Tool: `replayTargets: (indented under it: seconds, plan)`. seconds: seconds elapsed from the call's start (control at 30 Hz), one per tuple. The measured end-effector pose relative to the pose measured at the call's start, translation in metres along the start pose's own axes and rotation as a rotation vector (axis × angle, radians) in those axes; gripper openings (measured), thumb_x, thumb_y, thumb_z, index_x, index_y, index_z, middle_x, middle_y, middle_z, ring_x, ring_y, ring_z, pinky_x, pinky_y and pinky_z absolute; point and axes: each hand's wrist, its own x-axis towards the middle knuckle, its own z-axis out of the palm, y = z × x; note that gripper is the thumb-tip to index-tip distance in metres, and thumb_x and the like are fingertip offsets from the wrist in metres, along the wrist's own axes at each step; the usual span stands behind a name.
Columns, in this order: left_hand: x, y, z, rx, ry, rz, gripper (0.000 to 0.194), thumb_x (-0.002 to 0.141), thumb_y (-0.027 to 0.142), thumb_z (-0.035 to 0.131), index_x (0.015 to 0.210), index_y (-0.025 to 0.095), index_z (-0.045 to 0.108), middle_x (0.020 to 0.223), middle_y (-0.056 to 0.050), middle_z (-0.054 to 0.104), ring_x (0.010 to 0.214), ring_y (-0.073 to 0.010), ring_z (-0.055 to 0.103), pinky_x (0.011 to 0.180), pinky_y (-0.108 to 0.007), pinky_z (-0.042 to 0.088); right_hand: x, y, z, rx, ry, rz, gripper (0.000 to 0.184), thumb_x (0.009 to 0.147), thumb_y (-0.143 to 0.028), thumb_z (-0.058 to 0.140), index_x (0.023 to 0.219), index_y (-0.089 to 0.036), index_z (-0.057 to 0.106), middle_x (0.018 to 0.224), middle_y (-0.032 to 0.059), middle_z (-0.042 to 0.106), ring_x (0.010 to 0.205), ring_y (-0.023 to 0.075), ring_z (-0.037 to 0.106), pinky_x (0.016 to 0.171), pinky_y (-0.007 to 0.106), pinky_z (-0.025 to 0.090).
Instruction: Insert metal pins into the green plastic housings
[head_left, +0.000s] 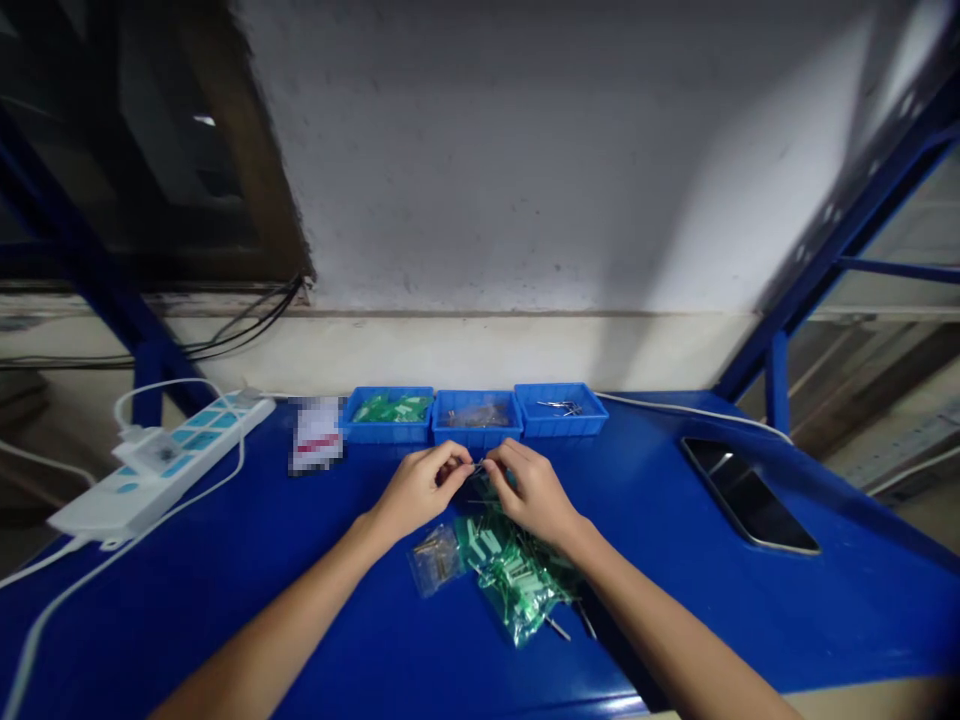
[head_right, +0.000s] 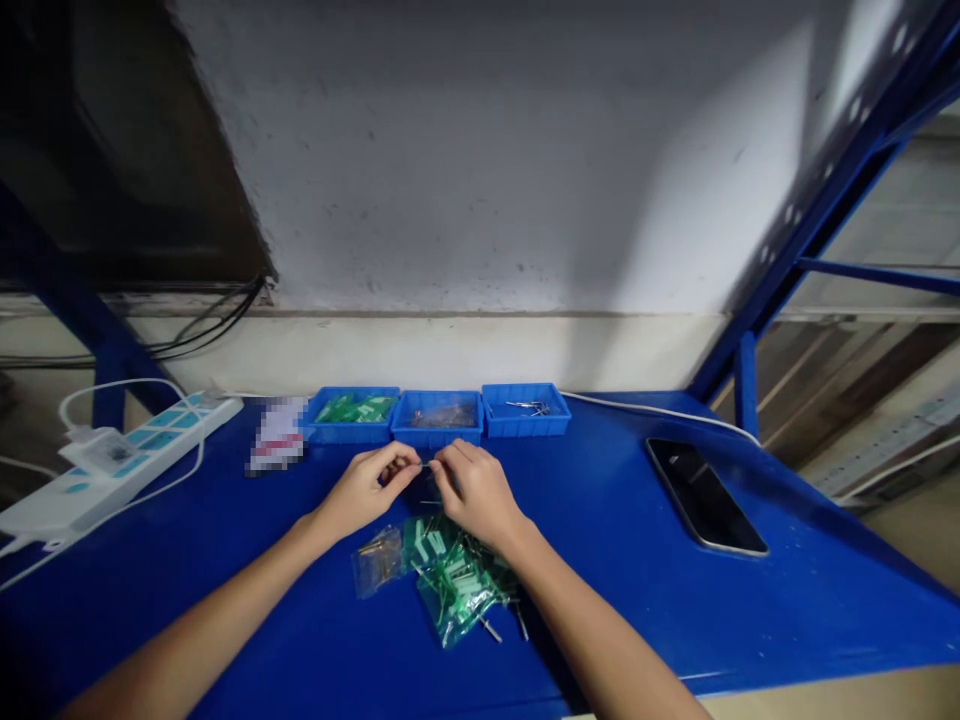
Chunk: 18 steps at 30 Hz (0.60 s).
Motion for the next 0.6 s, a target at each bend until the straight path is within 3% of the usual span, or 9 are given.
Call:
replayTargets:
  seconds: [0.07,0.23,0.43,0.5,0.6]
  plan:
    - [0.002,-0.008,-0.005,0.043,-0.061,0.025,0.013,0.088,0.03,0.049,0.087,0.02,0.058,0.073,0.002,0.063,0.065,-0.0111,0.059,0.061,-0.02,0.042,-0.001,0.001,0.003,0.004,-0.02,0.006,0.017,0.092,-0.023,0.041,0.084,-0.018,0.055,0.078,0.0036,0.058,0.071,0.015,0.054,0.065,0.026,0.04]
    - [-0.005,-0.025,-0.004,0.042,-0.023,-0.039,0.023,0.091,0.027,0.039,0.078,0.019,0.055,0.062,0.003,0.058,0.058,-0.011,0.057,0.06,-0.021,0.041,-0.002,0.001,0.013,0.008,-0.067,0.0,0.012,0.091,-0.026,0.046,0.092,-0.018,0.055,0.079,0.0035,0.059,0.071,0.015,0.054,0.065,0.026,0.039]
    - [-0.011,-0.029,0.0,0.018,-0.072,-0.107,0.033,0.092,0.031,0.037,0.064,0.018,0.05,0.057,0.003,0.055,0.053,-0.0104,0.054,0.056,-0.021,0.037,-0.003,-0.001,0.016,-0.005,-0.146,-0.022,0.013,0.091,-0.023,0.044,0.088,-0.019,0.056,0.079,0.004,0.057,0.072,0.0155,0.053,0.064,0.026,0.038]
    - [-0.011,-0.027,-0.001,-0.003,-0.098,-0.102,0.03,0.092,0.031,0.038,0.069,0.019,0.052,0.059,0.003,0.057,0.055,-0.0107,0.054,0.056,-0.021,0.038,-0.003,-0.001,0.016,-0.009,-0.16,-0.018,0.014,0.091,-0.022,0.043,0.087,-0.019,0.056,0.079,0.004,0.057,0.072,0.0157,0.053,0.065,0.027,0.038]
    - [-0.011,-0.023,-0.004,-0.05,-0.138,-0.094,0.019,0.091,0.032,0.04,0.092,0.02,0.055,0.066,0.003,0.06,0.057,-0.0109,0.055,0.054,-0.021,0.038,-0.002,-0.001,0.016,-0.024,-0.146,0.02,0.018,0.092,-0.021,0.039,0.08,-0.019,0.053,0.075,0.0035,0.055,0.07,0.0159,0.051,0.064,0.027,0.037]
